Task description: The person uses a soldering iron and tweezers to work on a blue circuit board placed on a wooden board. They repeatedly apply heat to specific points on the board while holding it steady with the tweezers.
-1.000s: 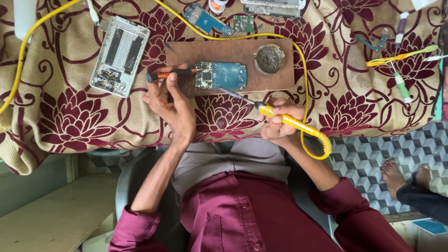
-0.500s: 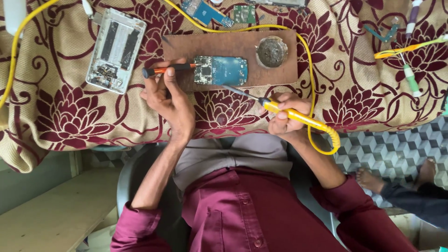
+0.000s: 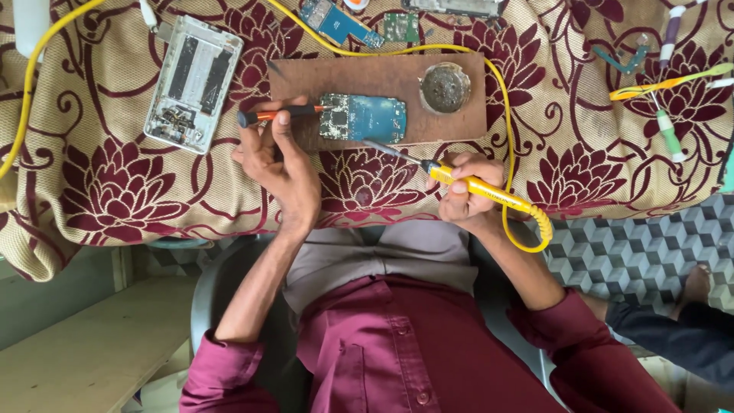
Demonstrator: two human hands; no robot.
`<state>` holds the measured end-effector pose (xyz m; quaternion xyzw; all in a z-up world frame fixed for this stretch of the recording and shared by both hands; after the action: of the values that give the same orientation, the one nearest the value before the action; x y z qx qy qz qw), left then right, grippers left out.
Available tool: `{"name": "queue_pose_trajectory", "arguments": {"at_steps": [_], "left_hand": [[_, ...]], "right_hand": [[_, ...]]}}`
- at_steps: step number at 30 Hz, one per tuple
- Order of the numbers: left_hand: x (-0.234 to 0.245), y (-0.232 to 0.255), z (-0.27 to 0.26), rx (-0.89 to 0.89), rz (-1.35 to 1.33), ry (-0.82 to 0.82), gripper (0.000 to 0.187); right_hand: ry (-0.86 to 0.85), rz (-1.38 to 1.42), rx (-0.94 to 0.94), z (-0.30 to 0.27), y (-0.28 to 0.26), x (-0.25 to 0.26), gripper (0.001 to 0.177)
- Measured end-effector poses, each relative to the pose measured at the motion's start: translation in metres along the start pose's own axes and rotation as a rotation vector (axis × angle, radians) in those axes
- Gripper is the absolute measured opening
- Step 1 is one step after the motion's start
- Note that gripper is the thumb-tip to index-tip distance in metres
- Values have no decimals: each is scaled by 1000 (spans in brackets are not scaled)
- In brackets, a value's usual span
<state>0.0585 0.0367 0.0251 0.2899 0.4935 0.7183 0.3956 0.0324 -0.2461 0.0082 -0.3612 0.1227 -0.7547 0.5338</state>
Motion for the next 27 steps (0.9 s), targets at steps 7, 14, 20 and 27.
{"name": "queue_pose_trajectory", "arguments": {"at_steps": [7,14,20,27], "left_hand": [[-2,-4,0,71,-212,15,17],[1,2,-1,4,-17,33,17],[2,6,1,-30,31,27,19],[2,6,0,-5,-115,44,20]], "right_hand": [[14,91,-26,-10,7,-1,26],[-16,112,28,-6,0,0,30],[-35,129,49,-5,-1,0,27],[-95,53,73,-3,-2,0,25]]}}
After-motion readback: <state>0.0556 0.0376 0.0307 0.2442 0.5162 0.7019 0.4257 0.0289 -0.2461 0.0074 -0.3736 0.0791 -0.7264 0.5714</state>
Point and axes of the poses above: each hand's wrist, its own z-axis towards the middle knuckle, its own x-axis out of the back of the hand, y = z × x, the point moved 7 cm from there along z, towards the middle knuckle, and after that the axes turned 8 degrees about -z, right-handed, at the moved point
